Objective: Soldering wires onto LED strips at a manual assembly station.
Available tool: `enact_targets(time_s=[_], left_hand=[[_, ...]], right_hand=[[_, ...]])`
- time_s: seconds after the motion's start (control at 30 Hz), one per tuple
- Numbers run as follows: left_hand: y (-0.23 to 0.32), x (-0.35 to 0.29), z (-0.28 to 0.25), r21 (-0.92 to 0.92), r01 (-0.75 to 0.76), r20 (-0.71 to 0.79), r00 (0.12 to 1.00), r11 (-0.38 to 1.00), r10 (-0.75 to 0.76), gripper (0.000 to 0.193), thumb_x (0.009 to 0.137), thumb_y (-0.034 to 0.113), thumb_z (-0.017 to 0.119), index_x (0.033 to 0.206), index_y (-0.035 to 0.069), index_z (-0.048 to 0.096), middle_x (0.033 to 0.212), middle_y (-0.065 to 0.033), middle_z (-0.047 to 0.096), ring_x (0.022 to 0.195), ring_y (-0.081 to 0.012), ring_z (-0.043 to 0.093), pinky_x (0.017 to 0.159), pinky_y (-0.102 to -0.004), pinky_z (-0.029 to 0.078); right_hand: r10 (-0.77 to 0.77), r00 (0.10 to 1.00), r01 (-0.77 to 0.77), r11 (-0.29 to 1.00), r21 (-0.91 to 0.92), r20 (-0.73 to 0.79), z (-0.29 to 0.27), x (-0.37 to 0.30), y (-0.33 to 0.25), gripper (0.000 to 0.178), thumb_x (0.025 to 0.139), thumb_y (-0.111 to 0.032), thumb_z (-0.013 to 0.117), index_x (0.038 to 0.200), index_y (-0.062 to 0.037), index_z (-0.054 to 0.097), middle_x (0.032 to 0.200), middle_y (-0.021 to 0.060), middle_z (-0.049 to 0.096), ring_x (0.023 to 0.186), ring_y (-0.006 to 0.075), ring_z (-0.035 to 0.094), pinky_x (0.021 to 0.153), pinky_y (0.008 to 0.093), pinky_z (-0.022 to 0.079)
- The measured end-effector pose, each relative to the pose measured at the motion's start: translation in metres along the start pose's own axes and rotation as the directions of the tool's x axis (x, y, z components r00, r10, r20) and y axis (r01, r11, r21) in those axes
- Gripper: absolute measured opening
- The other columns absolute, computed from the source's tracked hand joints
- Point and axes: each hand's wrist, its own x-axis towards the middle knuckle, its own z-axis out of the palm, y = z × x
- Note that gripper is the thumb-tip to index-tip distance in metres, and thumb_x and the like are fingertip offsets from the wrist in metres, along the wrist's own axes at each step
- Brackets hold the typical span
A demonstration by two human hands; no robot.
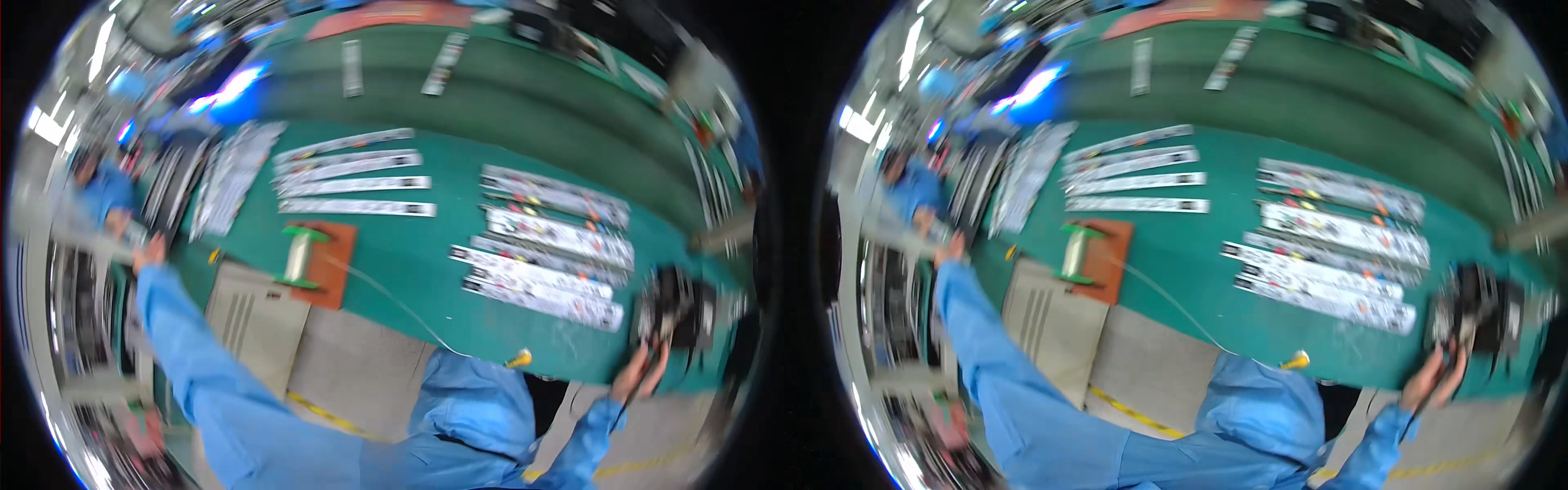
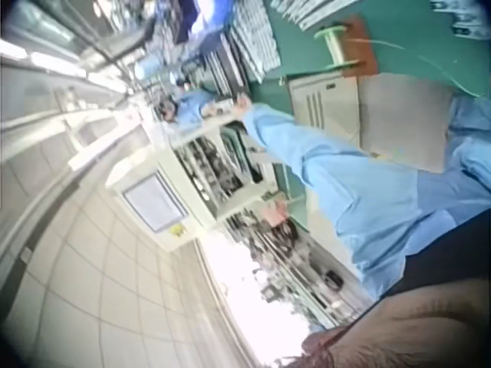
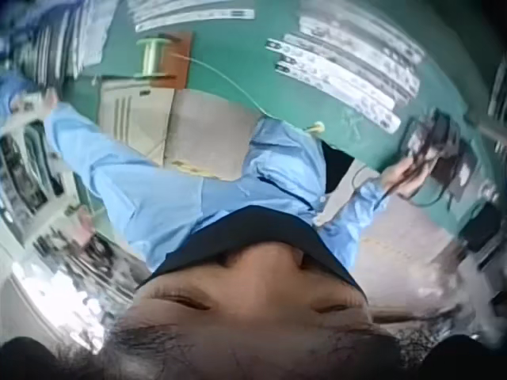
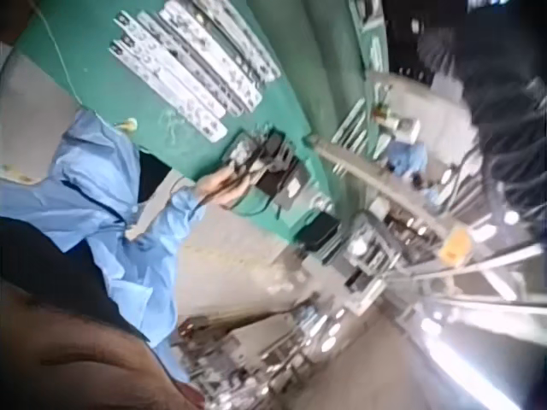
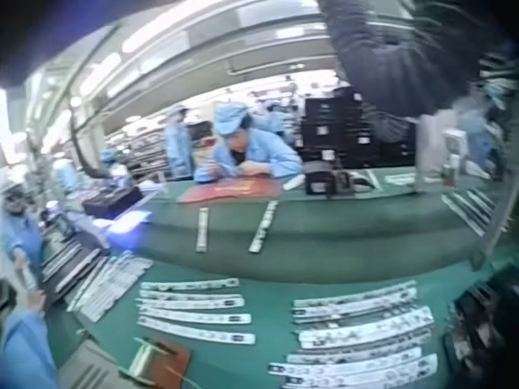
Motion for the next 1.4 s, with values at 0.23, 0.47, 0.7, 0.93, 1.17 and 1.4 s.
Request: enact_targets(time_s=[0.23, 0.47, 0.7, 0.93, 1.17, 1.4], left_hand=[[0.010, 0.034, 0.035, 0.322, -0.386, 0.279, 0.911, 0.865, 0.303, 0.037, 0.082, -0.007, 0.040, 0.118, 0.000, 0.049, 0.099, -0.0148, 0.058, 0.076, -0.0253, 0.059, 0.067, -0.0337, 0.056], [-0.056, -0.113, 0.077, 0.191, -0.223, 0.320, 0.935, 0.956, 0.154, 0.017, 0.090, -0.001, 0.045, 0.105, -0.006, 0.049, 0.085, -0.0106, 0.054, 0.064, -0.0171, 0.047, 0.055, -0.0264, 0.045], [-0.188, -0.420, 0.161, 0.368, -0.175, 0.602, 0.793, 0.913, -0.091, 0.023, 0.093, 0.008, 0.047, 0.114, -0.002, 0.050, 0.083, -0.0062, 0.053, 0.064, -0.0062, 0.045, 0.042, -0.0186, 0.032], [-0.343, -0.563, 0.186, 0.855, -0.052, 0.469, 0.499, 0.516, -0.729, 0.022, 0.088, 0.013, 0.054, 0.098, -0.006, 0.059, 0.060, -0.0023, 0.051, 0.041, -0.0047, 0.036, 0.038, -0.0197, 0.029], [-0.430, -0.612, 0.222, 0.954, 0.018, 0.296, 0.073, 0.298, -0.953, 0.023, 0.090, 0.010, 0.050, 0.101, -0.007, 0.061, 0.063, -0.0042, 0.055, 0.047, -0.0050, 0.041, 0.040, -0.0215, 0.029], [-0.449, -0.628, 0.221, 0.841, -0.322, 0.476, 0.057, 0.435, -0.877, 0.022, 0.089, 0.005, 0.048, 0.102, -0.005, 0.064, 0.069, -0.0052, 0.060, 0.055, -0.0074, 0.051, 0.050, -0.0207, 0.041]], right_hand=[[0.040, 0.991, -0.025, 0.993, 0.116, -0.126, 0.004, -0.001, 0.002, 0.041, 0.088, -0.003, 0.059, 0.127, -0.0021, 0.047, 0.116, 0.0101, 0.061, 0.077, 0.0084, 0.056, 0.068, 0.0210, 0.045], [0.012, 0.991, -0.005, 0.998, 0.059, -0.133, -0.001, -0.004, -0.006, 0.040, 0.087, -0.003, 0.060, 0.125, -0.0017, 0.048, 0.115, 0.0096, 0.061, 0.076, 0.0069, 0.054, 0.064, 0.0193, 0.044], [-0.002, 0.995, 0.015, 0.992, 0.127, -0.101, -0.007, -0.008, -0.005, 0.040, 0.087, -0.004, 0.059, 0.125, -0.0018, 0.048, 0.118, 0.0100, 0.061, 0.077, 0.0071, 0.054, 0.066, 0.0196, 0.044], [-0.274, 0.961, 0.276, 0.928, 0.252, -0.043, -0.030, -0.029, -0.035, 0.048, 0.081, -0.007, 0.065, 0.123, -0.0069, 0.043, 0.112, 0.0176, 0.058, 0.106, 0.0315, 0.056, 0.095, 0.0483, 0.039], [-0.661, 0.664, 0.669, 0.734, 0.118, 0.350, -0.030, -0.016, -0.068, 0.031, 0.062, -0.017, 0.079, 0.090, -0.0136, 0.065, 0.094, 0.0100, 0.065, 0.085, 0.0273, 0.062, 0.084, 0.0470, 0.043], [-0.638, 0.709, 0.628, 0.765, 0.143, 0.299, -0.019, -0.024, -0.029, 0.035, 0.063, -0.006, 0.077, 0.095, -0.0072, 0.063, 0.092, 0.0110, 0.064, 0.083, 0.0271, 0.061, 0.082, 0.0466, 0.045]])
